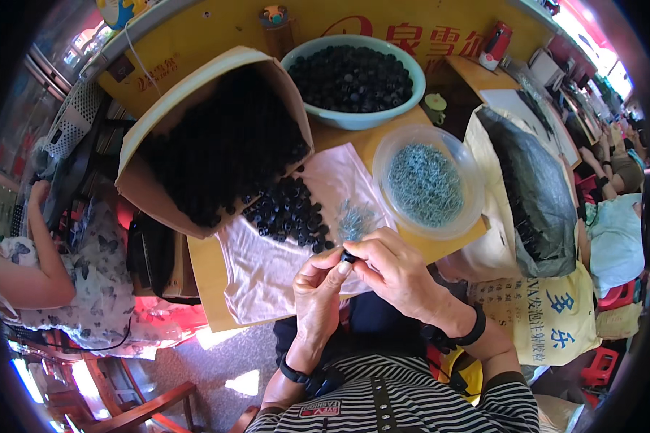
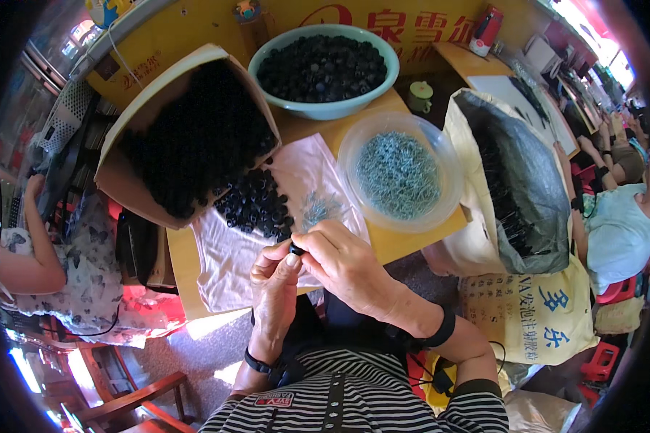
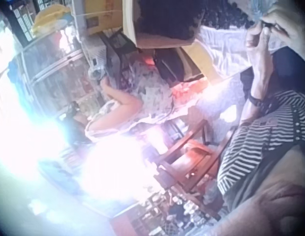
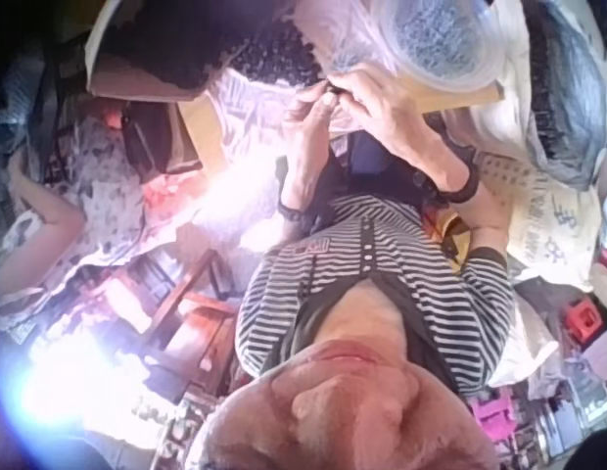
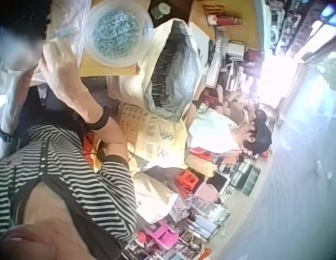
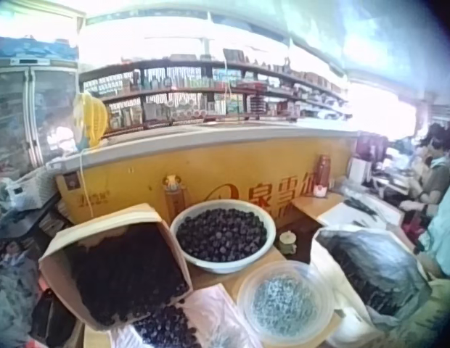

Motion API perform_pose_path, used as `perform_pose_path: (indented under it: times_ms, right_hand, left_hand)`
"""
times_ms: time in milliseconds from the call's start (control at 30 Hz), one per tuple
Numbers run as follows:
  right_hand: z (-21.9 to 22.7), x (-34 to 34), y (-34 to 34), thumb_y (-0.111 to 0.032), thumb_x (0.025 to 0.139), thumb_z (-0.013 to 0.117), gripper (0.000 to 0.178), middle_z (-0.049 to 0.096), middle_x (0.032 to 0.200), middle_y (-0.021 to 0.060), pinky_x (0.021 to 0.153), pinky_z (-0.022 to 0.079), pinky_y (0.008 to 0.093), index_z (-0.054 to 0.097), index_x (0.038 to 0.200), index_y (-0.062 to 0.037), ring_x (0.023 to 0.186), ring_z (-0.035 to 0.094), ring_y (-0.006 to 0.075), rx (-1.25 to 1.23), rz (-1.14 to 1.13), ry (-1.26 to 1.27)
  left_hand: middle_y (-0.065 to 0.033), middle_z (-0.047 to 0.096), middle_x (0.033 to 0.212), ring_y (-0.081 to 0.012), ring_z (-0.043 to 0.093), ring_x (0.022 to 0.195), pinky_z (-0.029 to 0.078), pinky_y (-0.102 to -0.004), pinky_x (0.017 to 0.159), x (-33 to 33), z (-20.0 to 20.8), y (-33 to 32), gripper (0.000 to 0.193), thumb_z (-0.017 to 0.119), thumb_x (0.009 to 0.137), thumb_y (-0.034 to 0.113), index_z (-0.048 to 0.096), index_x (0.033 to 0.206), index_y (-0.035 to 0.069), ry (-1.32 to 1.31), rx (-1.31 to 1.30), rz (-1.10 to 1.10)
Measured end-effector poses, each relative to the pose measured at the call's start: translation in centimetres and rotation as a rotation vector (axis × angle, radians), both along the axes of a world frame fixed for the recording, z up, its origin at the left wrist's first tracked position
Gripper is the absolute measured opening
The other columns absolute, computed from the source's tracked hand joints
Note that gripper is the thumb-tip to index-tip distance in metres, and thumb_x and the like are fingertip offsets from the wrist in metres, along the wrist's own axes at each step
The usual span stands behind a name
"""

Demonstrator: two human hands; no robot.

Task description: Assembling small black plastic caps by inserting blue pins into them.

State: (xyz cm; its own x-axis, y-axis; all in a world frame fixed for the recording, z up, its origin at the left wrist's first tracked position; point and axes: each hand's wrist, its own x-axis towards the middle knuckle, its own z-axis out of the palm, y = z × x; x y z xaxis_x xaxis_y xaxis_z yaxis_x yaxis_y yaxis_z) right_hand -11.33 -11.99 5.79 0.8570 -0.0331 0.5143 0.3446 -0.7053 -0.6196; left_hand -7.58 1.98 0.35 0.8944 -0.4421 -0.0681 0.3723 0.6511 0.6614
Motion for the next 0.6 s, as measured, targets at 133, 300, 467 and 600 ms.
perform_pose_path:
  times_ms: [133,300,467,600]
  right_hand:
    - [1.5,2.0,-0.6,0.002,0.074,0.067,0.025,0.055,0.085,0.0114,0.065,0.049,0.0361,0.056,0.096,-0.0017,0.077,0.059,0.0293,-0.033,0.052,0.067]
    - [4.7,6.9,-3.1,-0.007,0.077,0.069,0.019,0.058,0.082,0.0106,0.063,0.049,0.0313,0.061,0.094,-0.0019,0.073,0.06,0.0229,-0.063,-0.035,0.13]
    - [5.7,14.9,-11.4,-0.02,0.081,0.067,0.024,0.063,0.082,0.0178,0.068,0.049,0.0386,0.064,0.089,0.0027,0.074,0.062,0.032,-0.152,-0.357,0.156]
    - [5.7,20.3,-17.1,-0.02,0.08,0.067,0.029,0.066,0.082,0.0203,0.07,0.05,0.0391,0.065,0.095,0.0044,0.075,0.065,0.0324,-0.247,-0.536,0.319]
  left_hand:
    - [-0.0105,0.065,0.106,-0.0138,0.061,0.098,0.048,-0.0282,0.09,1.4,0.3,0.1,0.019,0.065,0.084,-0.003,0.063,0.103,0.0,-0.027,0.06,0.005]
    - [-0.0166,0.062,0.112,-0.0218,0.062,0.101,0.05,-0.0329,0.091,3.4,1.9,0.5,0.031,0.055,0.092,0.001,0.053,0.122,-0.004,-0.164,0.181,0.092]
    - [-0.0105,0.067,0.088,-0.0132,0.061,0.076,0.049,-0.0249,0.07,4.4,-0.9,4.6,0.018,0.058,0.092,0.009,0.063,0.105,-0.003,-0.172,0.52,0.228]
    - [-0.008,0.066,0.084,-0.0104,0.059,0.072,0.048,-0.0224,0.067,4.6,-3.7,5.4,0.017,0.058,0.092,0.008,0.064,0.103,-0.003,-0.148,0.588,0.261]
